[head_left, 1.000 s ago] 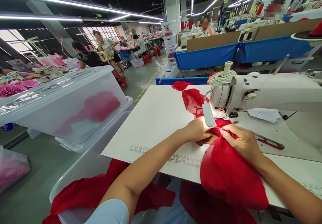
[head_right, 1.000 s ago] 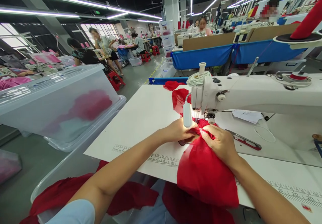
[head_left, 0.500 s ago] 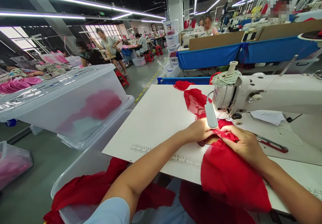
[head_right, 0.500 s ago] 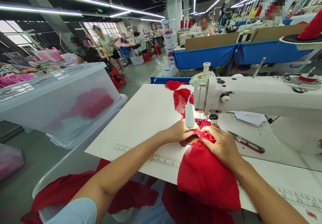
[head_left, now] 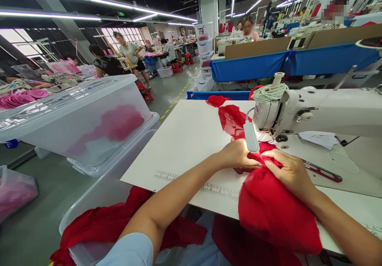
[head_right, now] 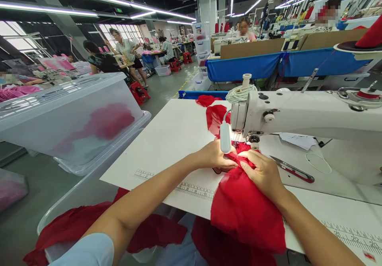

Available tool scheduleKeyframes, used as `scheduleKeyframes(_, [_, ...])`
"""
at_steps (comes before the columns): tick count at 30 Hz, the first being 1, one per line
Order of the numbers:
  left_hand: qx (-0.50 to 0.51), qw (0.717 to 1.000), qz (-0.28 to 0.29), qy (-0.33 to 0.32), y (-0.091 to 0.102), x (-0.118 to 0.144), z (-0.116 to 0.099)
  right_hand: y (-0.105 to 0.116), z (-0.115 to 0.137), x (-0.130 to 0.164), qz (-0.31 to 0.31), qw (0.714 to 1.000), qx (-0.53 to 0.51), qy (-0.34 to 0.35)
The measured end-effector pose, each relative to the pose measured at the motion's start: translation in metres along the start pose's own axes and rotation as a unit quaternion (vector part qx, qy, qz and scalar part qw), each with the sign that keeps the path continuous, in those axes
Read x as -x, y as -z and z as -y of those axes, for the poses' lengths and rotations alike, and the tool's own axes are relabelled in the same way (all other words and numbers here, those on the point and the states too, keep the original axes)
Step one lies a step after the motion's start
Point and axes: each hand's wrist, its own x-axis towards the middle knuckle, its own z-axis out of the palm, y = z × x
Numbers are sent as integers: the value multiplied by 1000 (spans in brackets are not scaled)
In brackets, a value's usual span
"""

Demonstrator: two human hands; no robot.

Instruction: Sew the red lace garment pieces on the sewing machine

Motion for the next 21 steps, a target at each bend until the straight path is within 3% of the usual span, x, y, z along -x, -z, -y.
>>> scheduleKeyframes(4, [-85, 996, -38, -11, -11, 4, -4, -3, -14, 8, 26, 999, 2, 28])
scheduleKeyframes(9, [-176, 981, -71, -29, -29, 14, 3, -6, -29, 19, 28, 988, 133, 67])
scheduleKeyframes(14, [-217, 969, -100, -65, -41, 19, 10, -4, -25, 17, 16, 969, 224, 104])
scheduleKeyframes(21, [-233, 959, -109, -122, -42, 21, 7, 0, -20, 12, 21, 969, 211, 123])
